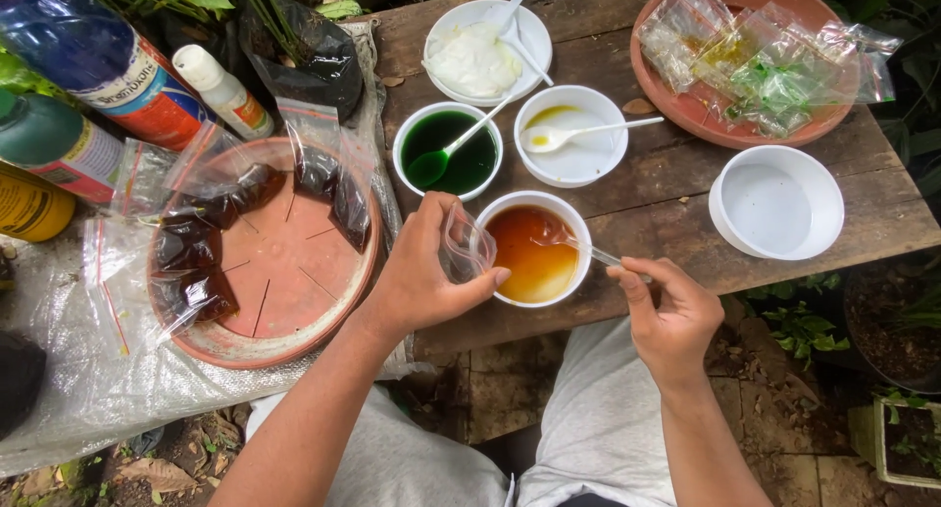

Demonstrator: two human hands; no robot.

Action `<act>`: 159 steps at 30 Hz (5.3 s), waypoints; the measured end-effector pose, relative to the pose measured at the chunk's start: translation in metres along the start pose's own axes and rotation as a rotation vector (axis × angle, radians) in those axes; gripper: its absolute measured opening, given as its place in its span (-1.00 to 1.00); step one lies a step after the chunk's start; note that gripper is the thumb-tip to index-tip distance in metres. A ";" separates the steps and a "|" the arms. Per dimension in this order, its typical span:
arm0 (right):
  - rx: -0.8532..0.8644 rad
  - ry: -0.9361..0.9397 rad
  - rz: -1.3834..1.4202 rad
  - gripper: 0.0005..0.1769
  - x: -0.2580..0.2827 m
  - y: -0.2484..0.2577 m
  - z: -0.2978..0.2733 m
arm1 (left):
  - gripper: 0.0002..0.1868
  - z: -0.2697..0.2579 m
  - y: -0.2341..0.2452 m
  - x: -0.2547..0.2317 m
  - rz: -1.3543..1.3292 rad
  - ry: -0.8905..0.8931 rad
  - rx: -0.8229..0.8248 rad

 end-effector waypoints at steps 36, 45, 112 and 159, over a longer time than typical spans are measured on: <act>-0.107 -0.227 0.302 -0.83 0.004 0.015 0.011 | -0.36 -0.004 -0.005 -0.014 0.136 0.010 0.014; 0.032 -0.235 0.175 -0.87 0.033 0.004 0.022 | -0.43 -0.006 -0.012 -0.013 0.256 0.064 0.067; 0.453 0.497 0.080 -0.71 0.139 -0.050 0.119 | -0.57 -0.019 -0.008 -0.035 0.179 -0.132 -0.102; -0.144 -0.489 0.529 -0.66 -0.090 -0.014 -0.002 | -0.50 -0.007 0.011 -0.028 -0.076 -0.265 -0.178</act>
Point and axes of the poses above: each hand's wrist, its own z-axis towards the middle knuckle, its own y-axis out of the back of the hand, x = y × z, the point moved 5 cm from there along z, towards the middle knuckle, and after that the axes turned 15 degrees about y, right-handed, at the moved point
